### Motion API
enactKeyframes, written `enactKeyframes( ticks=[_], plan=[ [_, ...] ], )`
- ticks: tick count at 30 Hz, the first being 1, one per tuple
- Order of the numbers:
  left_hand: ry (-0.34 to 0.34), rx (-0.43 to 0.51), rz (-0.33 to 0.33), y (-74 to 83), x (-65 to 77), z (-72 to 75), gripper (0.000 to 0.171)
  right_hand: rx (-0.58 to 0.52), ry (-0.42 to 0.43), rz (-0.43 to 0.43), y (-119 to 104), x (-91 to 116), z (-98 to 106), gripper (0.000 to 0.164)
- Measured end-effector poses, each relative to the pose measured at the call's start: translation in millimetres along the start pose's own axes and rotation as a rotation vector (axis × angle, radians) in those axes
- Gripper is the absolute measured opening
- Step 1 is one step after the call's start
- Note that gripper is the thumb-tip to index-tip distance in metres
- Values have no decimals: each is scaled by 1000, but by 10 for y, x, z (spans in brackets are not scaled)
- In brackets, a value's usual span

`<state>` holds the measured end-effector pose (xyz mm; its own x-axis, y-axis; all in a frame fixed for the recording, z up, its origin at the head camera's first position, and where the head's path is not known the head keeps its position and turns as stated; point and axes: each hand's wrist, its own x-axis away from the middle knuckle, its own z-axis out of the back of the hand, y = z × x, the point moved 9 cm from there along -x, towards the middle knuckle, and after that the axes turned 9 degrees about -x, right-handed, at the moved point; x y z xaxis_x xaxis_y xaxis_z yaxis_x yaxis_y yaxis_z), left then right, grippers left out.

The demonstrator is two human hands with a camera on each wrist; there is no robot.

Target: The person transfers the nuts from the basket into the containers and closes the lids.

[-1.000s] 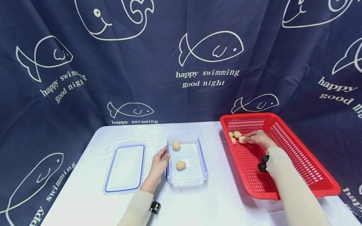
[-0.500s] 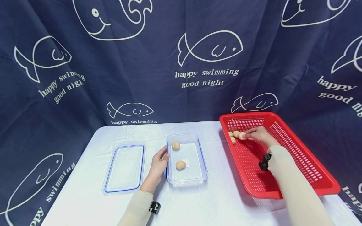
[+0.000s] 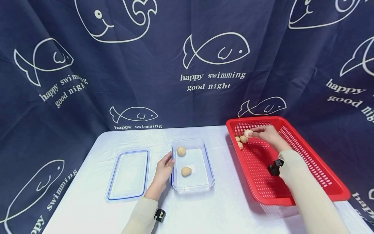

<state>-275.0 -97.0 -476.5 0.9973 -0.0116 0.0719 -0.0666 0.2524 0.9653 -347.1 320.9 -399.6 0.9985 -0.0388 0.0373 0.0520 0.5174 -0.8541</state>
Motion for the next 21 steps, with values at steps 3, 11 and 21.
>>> enactKeyframes(
  ticks=[3,11,21],
  plan=[
    [-9,4,-5,2,-6,-7,47,-24,19,15,-128,39,-2,51],
    [-5,16,-15,6,7,-1,48,-52,83,114,-551,220,-34,48],
    [4,14,-16,16,9,4,47,-164,84,217,-1021,412,-274,41]
  ],
)
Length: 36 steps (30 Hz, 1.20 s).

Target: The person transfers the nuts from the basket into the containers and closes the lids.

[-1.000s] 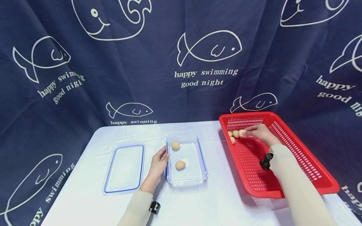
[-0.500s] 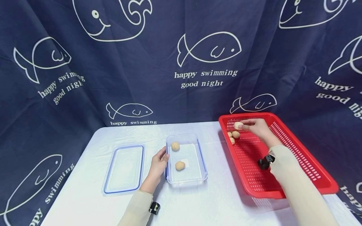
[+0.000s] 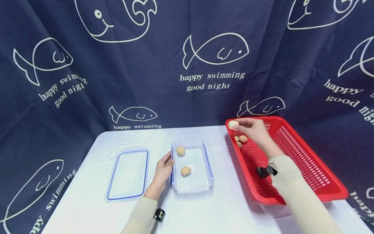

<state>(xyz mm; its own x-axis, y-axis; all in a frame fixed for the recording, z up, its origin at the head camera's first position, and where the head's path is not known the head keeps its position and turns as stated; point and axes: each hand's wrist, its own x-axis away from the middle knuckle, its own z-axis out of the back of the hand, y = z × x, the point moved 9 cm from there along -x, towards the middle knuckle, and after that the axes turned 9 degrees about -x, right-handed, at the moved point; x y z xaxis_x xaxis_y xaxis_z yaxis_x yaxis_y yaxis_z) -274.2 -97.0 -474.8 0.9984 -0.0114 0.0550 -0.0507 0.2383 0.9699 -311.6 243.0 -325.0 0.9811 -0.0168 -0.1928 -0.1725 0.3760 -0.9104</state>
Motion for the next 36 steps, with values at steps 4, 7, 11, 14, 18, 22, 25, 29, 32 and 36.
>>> enactKeyframes(
  ticks=[4,7,11,14,18,22,25,29,32,36],
  plan=[
    [-6,-4,24,-24,-19,-6,47,-67,-12,-15,-97,36,-160,40],
    [-8,-9,22,-9,-18,-6,47,-126,-16,-14,-162,51,-283,41],
    [-7,-10,21,9,-15,-5,47,-126,-11,41,-288,72,-427,39],
    [-4,-12,22,10,-6,-2,47,-113,-10,61,-364,95,-538,38],
    [0,-18,31,-7,2,-1,47,-131,-25,63,-423,131,-697,38],
    [-3,-23,27,-3,-4,-9,47,-185,-24,80,-476,171,-849,37],
    [-2,-18,29,-2,-14,-10,47,-198,-6,82,-506,204,-966,35],
    [-2,-19,26,-1,-20,-8,47,-196,-2,61,-513,257,-1138,34],
    [-9,-22,21,-5,-14,-9,47,-201,5,56,-508,291,-1242,34],
    [-12,-21,20,-10,0,-7,47,-208,25,62,-488,335,-1352,31]
  ],
)
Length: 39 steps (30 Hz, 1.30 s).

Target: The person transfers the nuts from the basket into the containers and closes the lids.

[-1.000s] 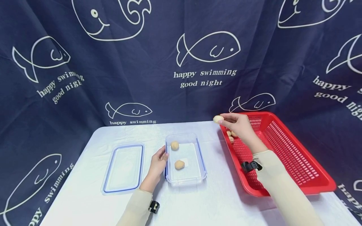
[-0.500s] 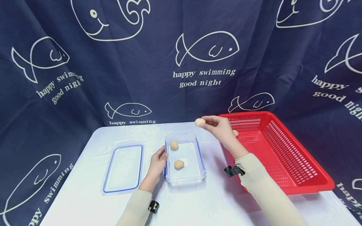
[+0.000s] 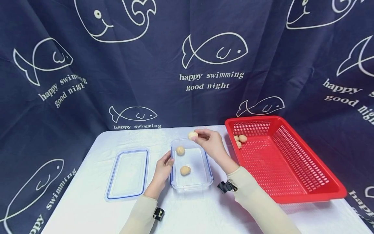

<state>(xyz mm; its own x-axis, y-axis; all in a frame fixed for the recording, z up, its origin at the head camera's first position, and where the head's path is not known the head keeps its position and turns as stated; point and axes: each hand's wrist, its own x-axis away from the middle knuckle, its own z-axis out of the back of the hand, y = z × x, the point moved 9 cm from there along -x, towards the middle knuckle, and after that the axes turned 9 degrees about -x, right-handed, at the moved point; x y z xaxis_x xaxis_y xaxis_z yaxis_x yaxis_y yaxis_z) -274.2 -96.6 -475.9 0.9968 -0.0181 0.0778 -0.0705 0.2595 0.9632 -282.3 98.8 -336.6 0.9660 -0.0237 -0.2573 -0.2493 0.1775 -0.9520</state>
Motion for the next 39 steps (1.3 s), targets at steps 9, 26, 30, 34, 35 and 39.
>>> enactKeyframes(
  ticks=[9,26,30,34,35,39],
  plan=[
    [1,-7,1,13,8,-4,47,36,7,-41,297,140,-249,24],
    [7,-20,-4,15,-5,-3,47,51,-5,-112,965,275,-511,24],
    [7,-11,-4,10,-4,-9,47,41,-8,-113,1030,289,-527,23],
    [12,-13,-9,13,-2,-7,47,28,-19,-108,1047,288,-548,23],
    [14,-15,-11,14,-3,-6,47,27,-21,-106,1044,286,-553,23],
    [17,-22,-14,9,-6,0,47,29,-27,-104,1044,284,-568,23]
  ],
)
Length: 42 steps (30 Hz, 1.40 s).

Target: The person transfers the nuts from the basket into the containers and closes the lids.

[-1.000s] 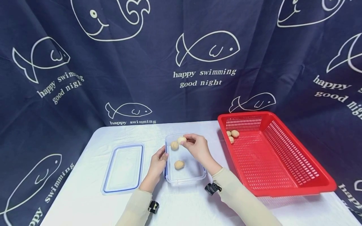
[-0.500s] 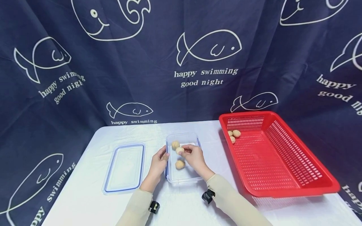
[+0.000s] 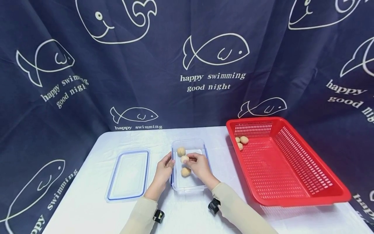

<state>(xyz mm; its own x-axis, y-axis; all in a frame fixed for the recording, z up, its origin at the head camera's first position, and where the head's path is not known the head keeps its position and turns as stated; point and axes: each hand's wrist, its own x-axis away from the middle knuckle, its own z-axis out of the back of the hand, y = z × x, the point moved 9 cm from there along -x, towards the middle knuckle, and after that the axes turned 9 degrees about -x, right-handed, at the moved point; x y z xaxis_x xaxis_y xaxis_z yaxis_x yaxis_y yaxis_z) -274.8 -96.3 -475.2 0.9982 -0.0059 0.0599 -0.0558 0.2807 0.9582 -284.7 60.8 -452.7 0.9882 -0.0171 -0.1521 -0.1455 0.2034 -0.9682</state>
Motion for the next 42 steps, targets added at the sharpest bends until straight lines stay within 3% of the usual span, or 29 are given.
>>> enactKeyframes(
  ticks=[13,28,42],
  plan=[
    [6,15,6,15,4,-4,48,-25,-20,43,-87,-3,9,25],
    [4,25,6,23,22,-3,48,-131,-24,171,-785,-145,112,22],
    [-7,13,20,-8,27,3,49,-121,56,312,-1370,-480,586,21]
  ],
)
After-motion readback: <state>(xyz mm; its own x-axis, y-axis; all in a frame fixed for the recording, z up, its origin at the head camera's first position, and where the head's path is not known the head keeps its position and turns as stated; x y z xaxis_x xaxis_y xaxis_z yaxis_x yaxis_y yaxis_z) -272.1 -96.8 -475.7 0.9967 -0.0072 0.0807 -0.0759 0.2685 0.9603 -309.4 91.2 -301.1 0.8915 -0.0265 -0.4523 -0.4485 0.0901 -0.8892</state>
